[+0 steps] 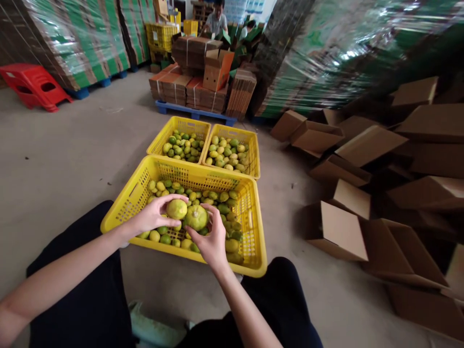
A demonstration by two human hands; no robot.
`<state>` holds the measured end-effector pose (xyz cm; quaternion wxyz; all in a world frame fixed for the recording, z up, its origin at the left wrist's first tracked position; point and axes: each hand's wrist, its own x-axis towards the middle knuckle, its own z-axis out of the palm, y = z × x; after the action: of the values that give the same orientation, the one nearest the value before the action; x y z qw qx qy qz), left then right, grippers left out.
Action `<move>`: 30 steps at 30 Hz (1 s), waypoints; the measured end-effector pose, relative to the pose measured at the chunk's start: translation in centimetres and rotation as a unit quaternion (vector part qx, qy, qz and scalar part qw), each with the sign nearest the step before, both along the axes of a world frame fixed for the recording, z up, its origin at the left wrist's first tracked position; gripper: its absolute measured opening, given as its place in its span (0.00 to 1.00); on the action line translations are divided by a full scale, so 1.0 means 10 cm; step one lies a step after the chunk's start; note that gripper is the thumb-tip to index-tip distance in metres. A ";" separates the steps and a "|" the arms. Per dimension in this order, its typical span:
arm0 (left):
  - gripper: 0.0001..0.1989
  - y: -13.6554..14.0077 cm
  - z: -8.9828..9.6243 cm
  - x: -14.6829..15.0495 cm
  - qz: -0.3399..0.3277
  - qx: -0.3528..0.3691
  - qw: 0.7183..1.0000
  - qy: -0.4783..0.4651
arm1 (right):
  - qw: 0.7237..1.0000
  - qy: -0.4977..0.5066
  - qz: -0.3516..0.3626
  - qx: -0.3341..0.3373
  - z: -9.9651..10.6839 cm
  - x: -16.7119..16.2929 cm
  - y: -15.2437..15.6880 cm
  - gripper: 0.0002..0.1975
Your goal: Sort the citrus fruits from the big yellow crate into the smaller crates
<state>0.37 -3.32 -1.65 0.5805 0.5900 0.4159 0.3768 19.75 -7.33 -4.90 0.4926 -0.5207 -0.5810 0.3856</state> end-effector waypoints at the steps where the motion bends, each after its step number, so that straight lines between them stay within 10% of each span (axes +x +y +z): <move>1: 0.27 0.00 0.00 0.00 0.001 0.047 0.998 0.028 | 1.000 -0.027 -0.008 0.014 0.00 0.00 -0.01 0.26; 5: 0.21 -0.04 -0.03 -0.02 0.008 0.226 0.969 0.097 | 0.988 -0.113 -0.048 0.097 0.03 0.01 -0.01 0.25; 10: 0.21 -0.05 -0.04 -0.02 0.031 0.254 0.961 0.109 | 0.982 -0.116 -0.019 0.151 0.14 0.09 0.05 0.24; 15: 0.25 -0.05 -0.03 0.00 0.023 0.054 0.997 0.041 | 0.995 0.026 0.078 -0.053 0.36 0.16 0.09 0.23; 19: 0.34 -0.09 -0.10 0.08 -0.042 -0.175 0.979 -0.095 | 0.943 0.163 0.148 -0.248 0.45 0.08 0.09 0.25; 22: 0.33 -0.10 -0.16 0.13 -0.013 -0.203 0.970 -0.132 | 0.929 0.193 0.141 -0.281 0.45 0.01 0.12 0.26; 26: 0.31 -0.05 -0.21 0.14 0.038 -0.166 0.975 -0.144 | 0.983 0.095 0.059 -0.148 0.41 -0.01 0.16 0.21; 30: 0.25 0.02 -0.20 0.05 0.103 0.013 0.988 -0.115 | 0.976 -0.133 -0.006 0.171 0.39 0.03 0.15 0.23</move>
<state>0.92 -3.08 -3.66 0.5749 0.5044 0.3998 0.5052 20.05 -5.78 -0.99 0.4949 -0.4788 -0.6957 0.2044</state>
